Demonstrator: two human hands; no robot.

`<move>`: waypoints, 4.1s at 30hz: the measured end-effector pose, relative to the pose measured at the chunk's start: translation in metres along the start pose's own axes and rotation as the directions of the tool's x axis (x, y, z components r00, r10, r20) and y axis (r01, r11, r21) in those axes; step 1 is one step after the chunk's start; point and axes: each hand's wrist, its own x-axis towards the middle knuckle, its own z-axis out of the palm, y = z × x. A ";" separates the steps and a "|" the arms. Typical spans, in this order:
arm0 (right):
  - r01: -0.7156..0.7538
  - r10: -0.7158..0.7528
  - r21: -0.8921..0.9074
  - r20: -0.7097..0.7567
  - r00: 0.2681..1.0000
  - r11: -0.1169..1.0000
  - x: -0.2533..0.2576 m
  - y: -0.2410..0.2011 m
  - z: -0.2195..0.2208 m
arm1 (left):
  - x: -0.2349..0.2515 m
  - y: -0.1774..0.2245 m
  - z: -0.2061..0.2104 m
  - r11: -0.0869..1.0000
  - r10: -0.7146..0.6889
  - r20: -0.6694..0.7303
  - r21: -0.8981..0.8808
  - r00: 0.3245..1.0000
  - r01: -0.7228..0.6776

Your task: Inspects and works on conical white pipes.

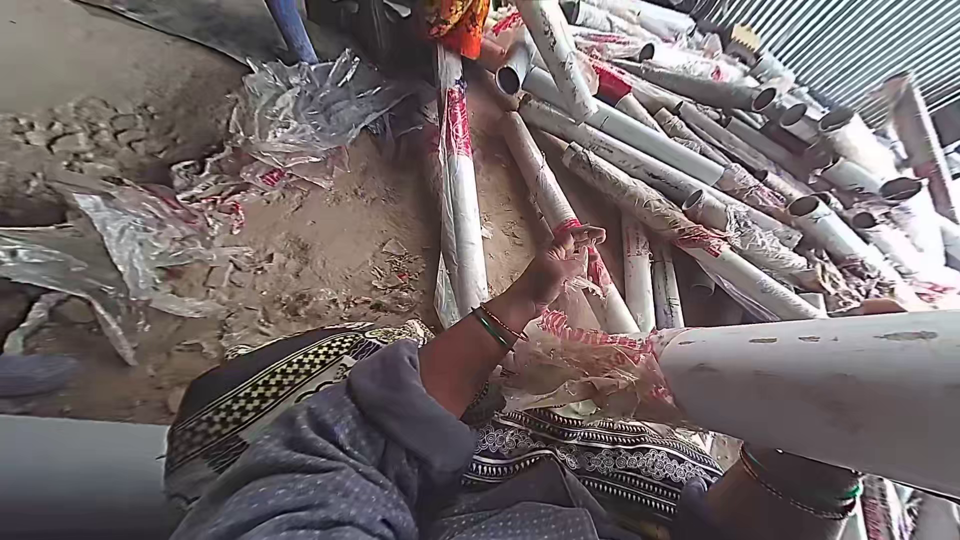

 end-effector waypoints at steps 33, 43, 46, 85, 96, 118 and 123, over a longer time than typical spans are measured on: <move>0.275 -0.257 -0.052 0.229 0.939 0.960 0.074 -0.005 0.022 | -0.030 0.107 -0.064 0.925 0.257 -0.592 0.379 0.764 -0.018; 0.259 -0.234 -0.094 0.223 0.947 0.961 0.068 -0.012 0.032 | -0.124 0.167 -0.189 0.251 0.394 -0.731 0.668 0.557 0.700; 0.261 -0.232 -0.107 0.226 0.946 0.959 0.066 -0.014 0.031 | -0.148 0.170 -0.214 0.266 0.396 -0.767 0.622 0.505 0.737; 0.333 -0.304 -0.221 0.156 0.940 0.916 0.069 -0.004 0.045 | -0.103 0.033 0.069 -0.031 0.588 0.554 0.744 0.590 -0.668; 0.282 -0.258 -0.287 0.117 0.959 0.916 0.067 -0.006 0.045 | -0.082 0.013 0.083 -0.294 0.589 0.595 0.788 0.547 -0.540; 0.198 -0.168 -0.401 0.109 0.980 0.894 0.072 -0.023 0.037 | -0.109 -0.021 0.080 0.819 -0.459 0.008 0.392 0.889 0.419; 0.212 -0.171 -0.417 0.133 0.976 0.884 0.071 -0.027 0.042 | -0.102 -0.004 0.095 0.918 -0.351 -0.215 0.110 0.911 0.380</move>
